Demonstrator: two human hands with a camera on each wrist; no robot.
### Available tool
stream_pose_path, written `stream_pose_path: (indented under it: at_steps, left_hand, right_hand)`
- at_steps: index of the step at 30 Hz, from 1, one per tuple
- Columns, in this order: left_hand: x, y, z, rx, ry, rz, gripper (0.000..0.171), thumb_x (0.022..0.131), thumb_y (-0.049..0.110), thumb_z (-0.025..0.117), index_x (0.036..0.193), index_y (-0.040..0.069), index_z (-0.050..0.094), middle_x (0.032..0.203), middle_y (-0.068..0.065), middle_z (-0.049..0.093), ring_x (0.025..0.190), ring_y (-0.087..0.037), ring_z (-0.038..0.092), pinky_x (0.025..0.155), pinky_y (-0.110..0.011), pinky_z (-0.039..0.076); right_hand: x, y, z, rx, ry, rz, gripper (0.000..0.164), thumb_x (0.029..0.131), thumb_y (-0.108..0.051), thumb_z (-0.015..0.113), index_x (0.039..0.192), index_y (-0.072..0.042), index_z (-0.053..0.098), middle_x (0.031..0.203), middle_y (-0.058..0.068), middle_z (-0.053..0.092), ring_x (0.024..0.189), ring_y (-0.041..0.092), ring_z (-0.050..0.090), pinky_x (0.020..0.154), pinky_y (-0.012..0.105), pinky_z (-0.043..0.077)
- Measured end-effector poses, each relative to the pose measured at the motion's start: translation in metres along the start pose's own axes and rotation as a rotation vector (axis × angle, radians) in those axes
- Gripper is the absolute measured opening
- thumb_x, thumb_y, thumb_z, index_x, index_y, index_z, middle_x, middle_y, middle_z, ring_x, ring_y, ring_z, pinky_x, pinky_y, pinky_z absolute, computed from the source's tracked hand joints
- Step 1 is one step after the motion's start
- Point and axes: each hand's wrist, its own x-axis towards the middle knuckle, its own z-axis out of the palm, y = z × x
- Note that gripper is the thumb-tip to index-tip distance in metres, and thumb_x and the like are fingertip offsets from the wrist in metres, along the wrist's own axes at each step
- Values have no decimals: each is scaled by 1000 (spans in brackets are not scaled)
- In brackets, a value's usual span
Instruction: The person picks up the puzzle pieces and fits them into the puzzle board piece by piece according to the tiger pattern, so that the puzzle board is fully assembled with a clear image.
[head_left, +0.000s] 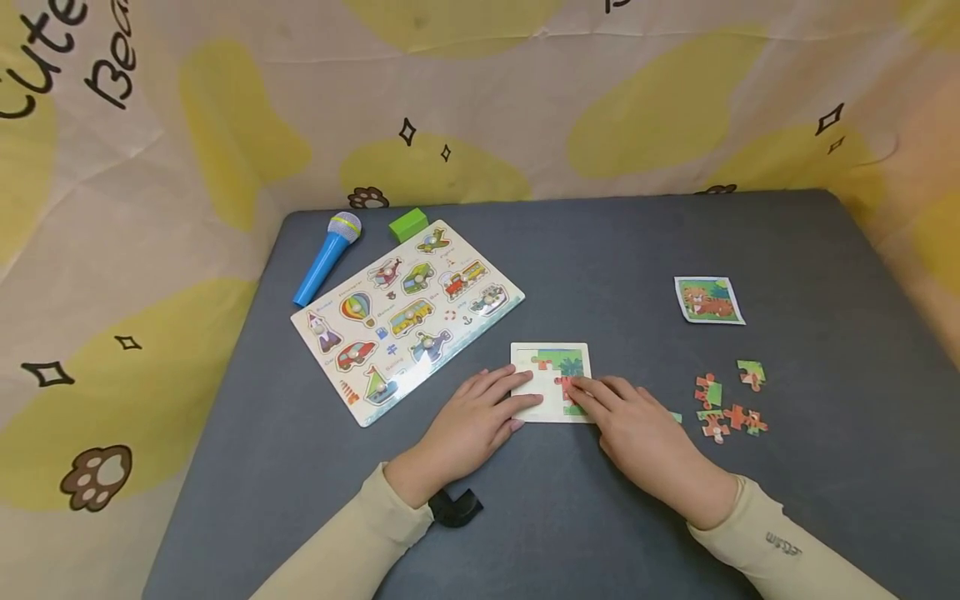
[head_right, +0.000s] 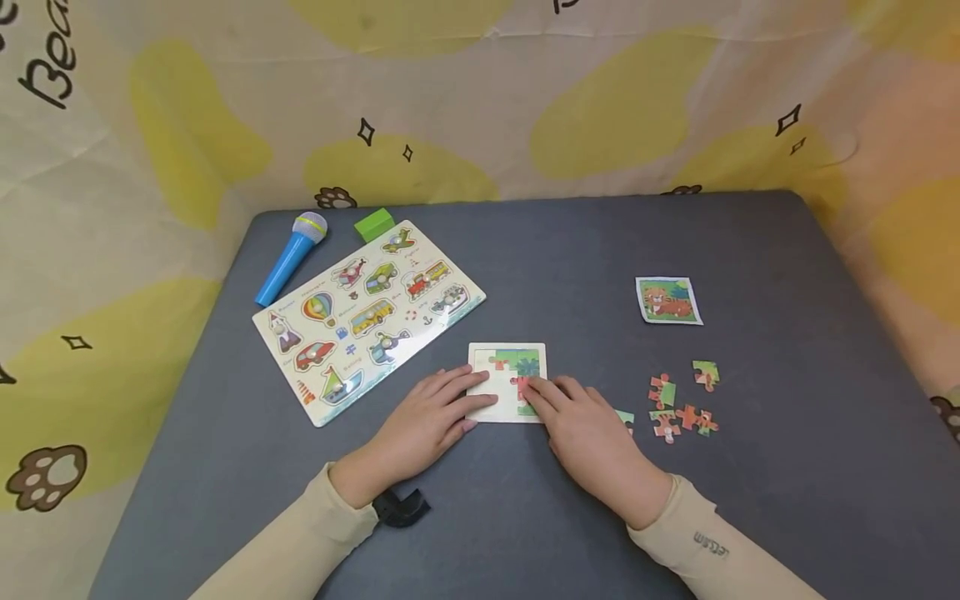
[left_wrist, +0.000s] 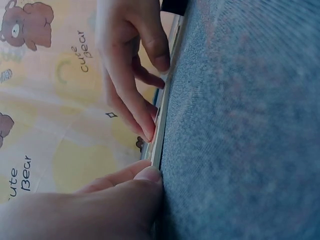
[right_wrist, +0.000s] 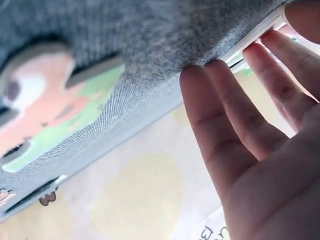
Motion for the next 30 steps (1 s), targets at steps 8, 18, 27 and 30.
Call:
stream_pose_path:
  at_steps: [8, 18, 27, 30]
  left_hand:
    - [0, 0, 1, 0, 10, 0, 41, 110, 30, 57, 151, 27, 56, 164, -1, 40, 155, -23, 29, 126, -45, 22]
    - [-1, 0, -1, -50, 40, 10, 40, 108, 25, 61, 148, 24, 60, 163, -4, 42, 153, -25, 32, 124, -46, 25]
    - [0, -4, 2, -103, 107, 34, 37, 105, 20, 66, 142, 18, 65, 157, -7, 47, 148, -26, 39, 118, -47, 34]
    - [1, -4, 2, -103, 104, 38, 37, 106, 21, 66, 142, 18, 65, 157, -7, 47, 148, -26, 39, 118, -47, 34]
  right_hand:
    - [-2, 4, -7, -16, 49, 72, 44, 85, -8, 83, 128, -8, 73, 133, 12, 64, 120, 35, 59, 88, 54, 53]
    - [-29, 50, -33, 228, -100, 273, 48, 74, -17, 96, 115, -3, 77, 107, 10, 65, 87, 28, 67, 83, 57, 54]
    - [-35, 64, -26, 387, -126, 311, 33, 73, -6, 95, 98, -12, 74, 86, -7, 58, 76, 11, 58, 70, 39, 50]
    - [-34, 67, -27, 437, -144, 298, 32, 74, -7, 94, 98, -12, 73, 79, -11, 56, 72, 7, 53, 79, 41, 44]
